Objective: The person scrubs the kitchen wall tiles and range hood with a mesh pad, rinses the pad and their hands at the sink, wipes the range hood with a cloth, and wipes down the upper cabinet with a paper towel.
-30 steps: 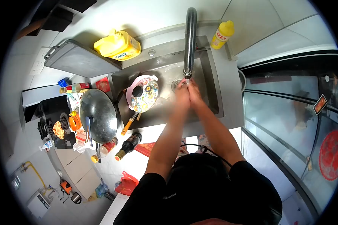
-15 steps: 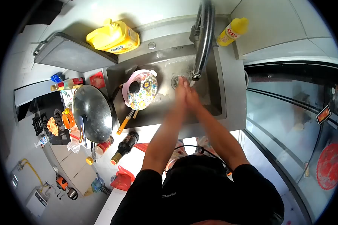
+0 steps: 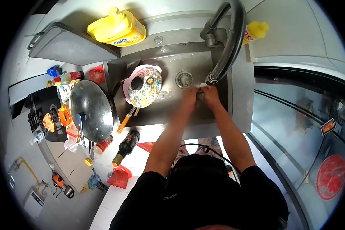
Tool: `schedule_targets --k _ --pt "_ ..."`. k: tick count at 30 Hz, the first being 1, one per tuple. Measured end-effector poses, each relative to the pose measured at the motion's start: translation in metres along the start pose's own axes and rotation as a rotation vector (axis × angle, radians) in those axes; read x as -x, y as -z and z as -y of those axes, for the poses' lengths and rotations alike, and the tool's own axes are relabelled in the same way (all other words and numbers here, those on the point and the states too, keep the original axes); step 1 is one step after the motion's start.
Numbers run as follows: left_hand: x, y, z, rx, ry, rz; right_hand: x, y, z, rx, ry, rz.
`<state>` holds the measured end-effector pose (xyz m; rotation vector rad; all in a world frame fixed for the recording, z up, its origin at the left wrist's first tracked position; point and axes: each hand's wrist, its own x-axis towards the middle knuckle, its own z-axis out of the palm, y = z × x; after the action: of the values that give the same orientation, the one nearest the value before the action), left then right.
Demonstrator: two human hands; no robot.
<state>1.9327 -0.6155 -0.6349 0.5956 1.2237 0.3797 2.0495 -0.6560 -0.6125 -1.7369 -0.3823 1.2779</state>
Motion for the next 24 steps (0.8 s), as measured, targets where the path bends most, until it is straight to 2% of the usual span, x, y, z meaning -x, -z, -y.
schedule_targets --k 1,2,4,5,7,8,10,12,14,15,17,18,20,21,22,23,24 --pt "0.0 0.0 0.001 -0.068 -0.032 -0.019 -0.003 0.002 -0.002 0.12 0.067 -0.041" --pt "0.001 -0.002 0.002 -0.064 -0.029 -0.021 -0.009 0.0 -0.003 0.124 0.063 -0.038" --pt "0.007 -0.008 0.0 -0.282 0.016 -0.002 -0.022 -0.006 -0.009 0.036 0.048 -0.224" --pt "0.016 -0.016 -0.011 -0.281 0.017 -0.001 -0.022 -0.009 -0.008 0.038 0.048 -0.225" --pt "0.039 -0.031 -0.032 0.127 0.095 -0.136 -0.014 -0.018 -0.004 0.129 0.192 -0.319" --pt "0.022 -0.027 -0.022 0.132 0.098 -0.133 0.001 -0.024 0.004 0.134 0.192 -0.321" --pt "-0.018 -0.016 -0.007 0.386 0.19 -0.267 0.04 -0.04 0.022 0.179 0.263 -0.286" --pt "-0.026 -0.008 -0.005 0.426 0.171 -0.188 0.036 -0.047 0.008 0.163 0.255 -0.3" --pt "-0.042 -0.001 0.002 0.149 0.231 -0.186 0.028 -0.047 0.011 0.369 0.277 -0.311" --pt "-0.041 -0.006 0.003 0.15 0.229 -0.192 0.012 -0.044 0.014 0.367 0.277 -0.305" --pt "-0.021 -0.026 0.0 0.163 0.049 -0.253 -0.013 -0.033 0.012 0.567 0.32 -0.245" --pt "-0.022 -0.024 -0.005 0.164 0.043 -0.254 -0.016 -0.032 0.013 0.632 0.336 -0.226" --pt "-0.03 -0.016 -0.015 0.294 0.12 -0.222 -0.003 -0.045 0.02 0.368 0.27 -0.325" --pt "-0.026 -0.011 -0.032 -0.113 0.186 -0.318 0.012 -0.054 0.018 0.427 0.15 -0.307" --pt "-0.029 -0.009 -0.032 -0.107 0.181 -0.323 0.017 -0.056 0.017 0.429 0.157 -0.301" --pt "-0.041 -0.001 -0.018 0.048 0.15 -0.188 0.021 -0.059 0.015 0.457 0.178 -0.263" --pt "-0.05 0.001 0.001 0.046 -0.009 -0.138 0.026 -0.062 0.011 0.484 0.187 -0.223"
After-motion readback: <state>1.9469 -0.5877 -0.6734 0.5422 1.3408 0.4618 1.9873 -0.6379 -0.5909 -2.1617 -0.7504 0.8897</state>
